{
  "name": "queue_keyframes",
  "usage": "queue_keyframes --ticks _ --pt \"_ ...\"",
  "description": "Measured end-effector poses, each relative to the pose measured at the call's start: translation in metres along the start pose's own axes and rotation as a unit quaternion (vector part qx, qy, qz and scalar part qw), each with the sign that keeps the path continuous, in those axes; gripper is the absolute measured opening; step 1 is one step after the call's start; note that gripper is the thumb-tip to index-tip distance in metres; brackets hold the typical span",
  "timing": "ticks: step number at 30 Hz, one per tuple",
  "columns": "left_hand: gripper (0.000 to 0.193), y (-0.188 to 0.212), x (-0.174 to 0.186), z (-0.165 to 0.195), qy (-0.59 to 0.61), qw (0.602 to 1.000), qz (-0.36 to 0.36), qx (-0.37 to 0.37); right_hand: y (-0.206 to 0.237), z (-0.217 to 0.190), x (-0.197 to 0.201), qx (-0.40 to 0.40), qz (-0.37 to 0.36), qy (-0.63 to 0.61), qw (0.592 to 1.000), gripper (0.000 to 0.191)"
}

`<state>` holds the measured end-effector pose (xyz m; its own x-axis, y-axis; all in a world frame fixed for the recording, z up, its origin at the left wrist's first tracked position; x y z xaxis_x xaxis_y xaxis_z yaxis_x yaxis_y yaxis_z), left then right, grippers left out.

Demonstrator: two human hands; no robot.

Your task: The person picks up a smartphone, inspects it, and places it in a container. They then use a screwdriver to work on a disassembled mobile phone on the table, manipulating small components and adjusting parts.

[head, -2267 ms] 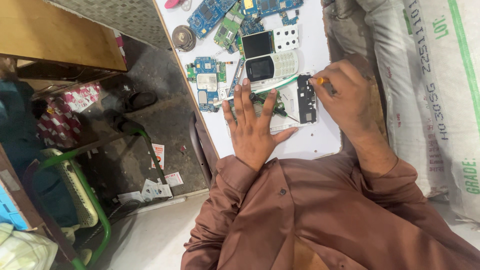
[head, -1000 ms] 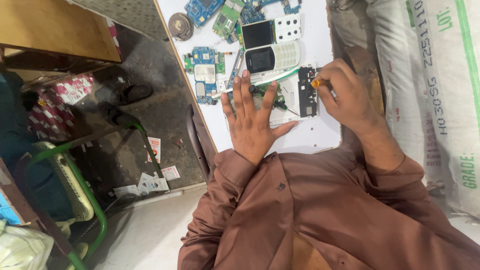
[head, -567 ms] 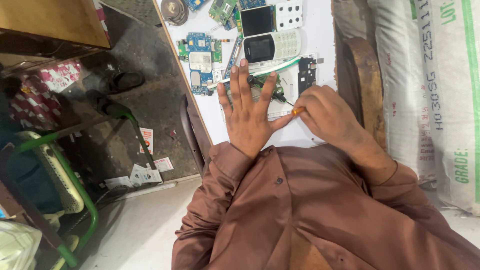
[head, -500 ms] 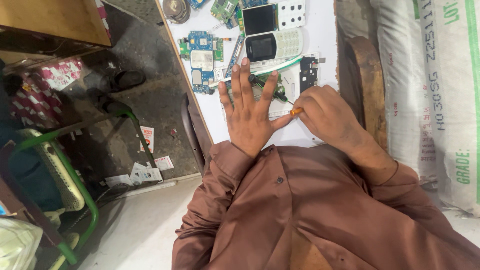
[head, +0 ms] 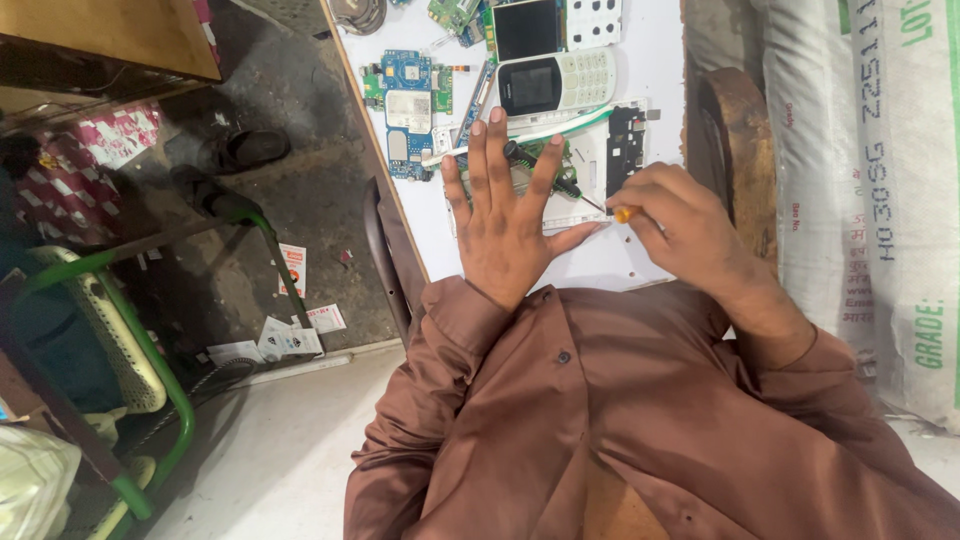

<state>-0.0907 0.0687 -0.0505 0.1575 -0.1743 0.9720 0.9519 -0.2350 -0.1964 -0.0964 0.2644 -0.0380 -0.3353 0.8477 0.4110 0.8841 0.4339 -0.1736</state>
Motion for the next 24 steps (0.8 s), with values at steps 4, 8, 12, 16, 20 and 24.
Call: queue_keyframes --ticks 4,8,12,16,20,24 --pt "0.103 0.000 0.001 0.000 0.002 1.000 0.006 -0.001 0.004 0.005 0.013 -0.029 0.065 -0.051 0.996 0.013" --pt "0.104 0.000 0.001 0.001 0.001 1.000 0.004 0.002 0.008 0.005 0.028 -0.004 0.169 -0.180 0.969 0.026" --pt "0.103 0.000 0.001 0.002 0.007 1.000 -0.003 0.003 0.011 0.013 0.041 0.040 0.257 -0.208 0.943 0.046" --pt "0.102 -0.001 0.001 0.003 0.007 1.000 -0.005 0.005 0.015 0.025 0.043 0.046 0.277 -0.160 0.947 0.048" --pt "0.103 -0.002 0.002 0.004 0.007 1.000 -0.004 0.007 0.017 0.029 0.038 0.059 0.285 -0.141 0.946 0.039" --pt "0.102 -0.003 0.004 0.004 0.005 1.000 0.001 0.007 0.014 0.025 0.031 0.090 0.280 -0.065 0.954 0.046"
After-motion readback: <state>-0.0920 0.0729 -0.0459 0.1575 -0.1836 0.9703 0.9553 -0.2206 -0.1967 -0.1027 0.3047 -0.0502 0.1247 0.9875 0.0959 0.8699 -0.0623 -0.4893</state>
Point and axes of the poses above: each hand's wrist, its own y-axis away from the middle knuckle, its own x-axis out of the back of the hand, z = x × y, the point moved 5 cm from there along -y, towards the middle knuckle, and after that the axes turned 15 degrees about -y, right-handed, at the moved point
